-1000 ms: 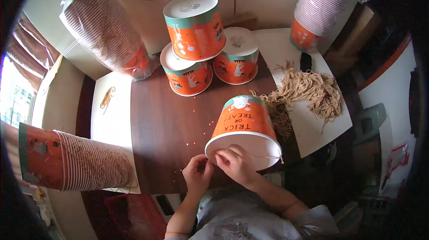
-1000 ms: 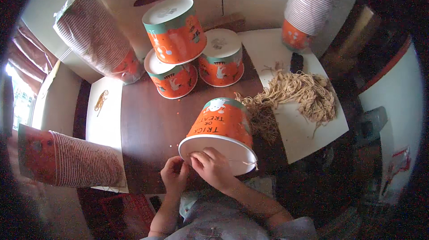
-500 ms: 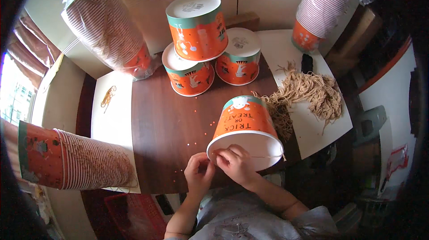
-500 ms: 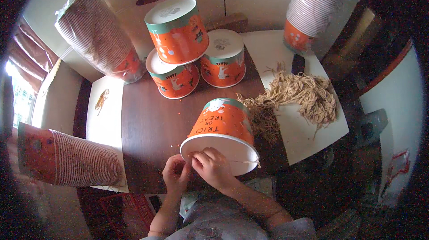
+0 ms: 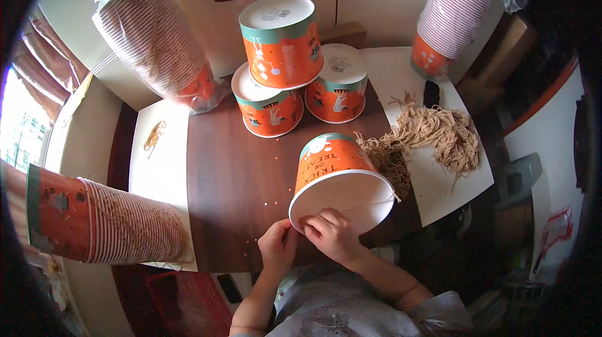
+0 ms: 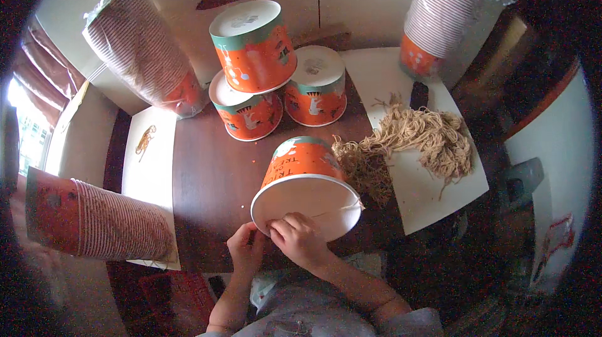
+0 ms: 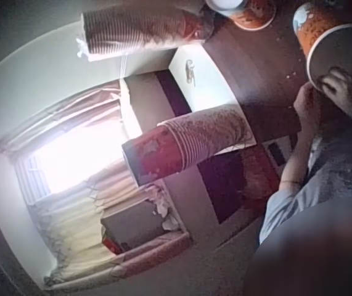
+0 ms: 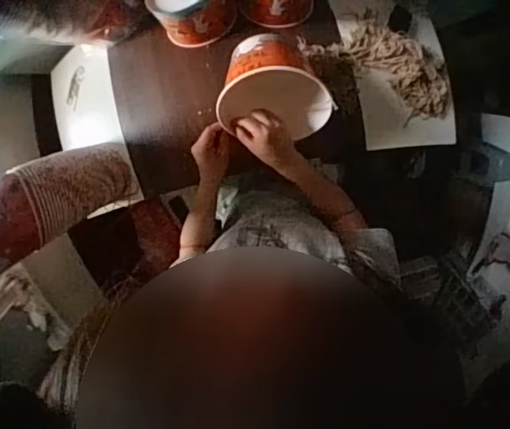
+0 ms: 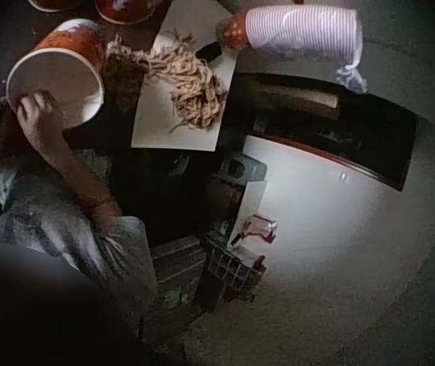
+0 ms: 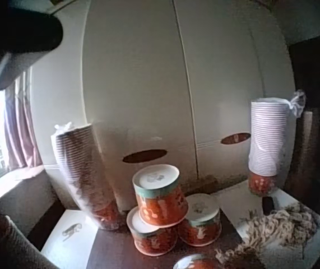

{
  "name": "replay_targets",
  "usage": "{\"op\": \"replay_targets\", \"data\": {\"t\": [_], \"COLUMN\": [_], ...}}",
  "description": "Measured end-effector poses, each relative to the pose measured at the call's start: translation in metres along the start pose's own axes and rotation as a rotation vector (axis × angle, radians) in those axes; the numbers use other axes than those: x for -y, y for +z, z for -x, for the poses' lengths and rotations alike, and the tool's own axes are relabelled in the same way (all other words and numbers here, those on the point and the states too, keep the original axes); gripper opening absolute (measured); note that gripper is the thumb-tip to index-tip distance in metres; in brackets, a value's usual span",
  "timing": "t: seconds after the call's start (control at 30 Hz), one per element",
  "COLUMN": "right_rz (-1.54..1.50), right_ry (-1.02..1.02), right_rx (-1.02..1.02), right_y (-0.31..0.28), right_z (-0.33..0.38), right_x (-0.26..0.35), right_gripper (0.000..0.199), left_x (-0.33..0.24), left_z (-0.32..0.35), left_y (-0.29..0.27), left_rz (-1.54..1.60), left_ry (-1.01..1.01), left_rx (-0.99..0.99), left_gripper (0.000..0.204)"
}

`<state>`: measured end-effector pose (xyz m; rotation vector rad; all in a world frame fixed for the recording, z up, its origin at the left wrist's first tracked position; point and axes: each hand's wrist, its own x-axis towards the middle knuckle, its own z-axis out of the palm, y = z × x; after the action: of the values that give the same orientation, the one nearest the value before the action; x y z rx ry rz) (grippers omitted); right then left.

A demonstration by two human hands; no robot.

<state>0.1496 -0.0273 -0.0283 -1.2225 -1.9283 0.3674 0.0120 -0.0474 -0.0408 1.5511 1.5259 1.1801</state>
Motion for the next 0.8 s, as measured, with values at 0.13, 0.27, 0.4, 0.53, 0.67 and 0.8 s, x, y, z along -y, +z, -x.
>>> {"op": "replay_targets", "data": {"t": [0.13, 0.27, 0.4, 0.53, 0.67, 0.8], "right_rz": [0.039, 0.028, -0.012, -0.177, -0.28, -0.403], "right_ry": [-0.021, -0.043, -0.05, 0.024, -0.013, 0.006], "right_rx": [0.084, 0.142, 0.18, 0.262, 0.257, 0.296], "right_y": [-0.012, -0.036, -0.058, -0.069, -0.084, -0.092], "right_z": [-0.002, -0.007, -0.007, -0.015, -0.023, -0.034], "right_x": [0.003, 0.012, 0.012, 0.013, 0.006, 0.02], "right_gripper": [0.008, 0.013, 0.017, 0.019, 0.013, 0.009], "left_x": [-0.016, -0.021, -0.029, -0.04, -0.054, -0.057], "left_z": [-0.004, -0.003, -0.001, 0.006, 0.003, 0.002], "left_y": [-0.008, -0.022, -0.036, -0.043, -0.05, -0.053], "left_rz": [0.03, 0.548, 0.668, 0.931, 1.302, 1.358], "left_ry": [-0.002, -0.081, 0.054, 0.088, -0.073, -0.061], "left_rx": [-0.017, 0.02, 0.128, 0.201, 0.412, 0.468], "left_gripper": [0.007, 0.005, 0.007, 0.01, 0.008, 0.006]}}
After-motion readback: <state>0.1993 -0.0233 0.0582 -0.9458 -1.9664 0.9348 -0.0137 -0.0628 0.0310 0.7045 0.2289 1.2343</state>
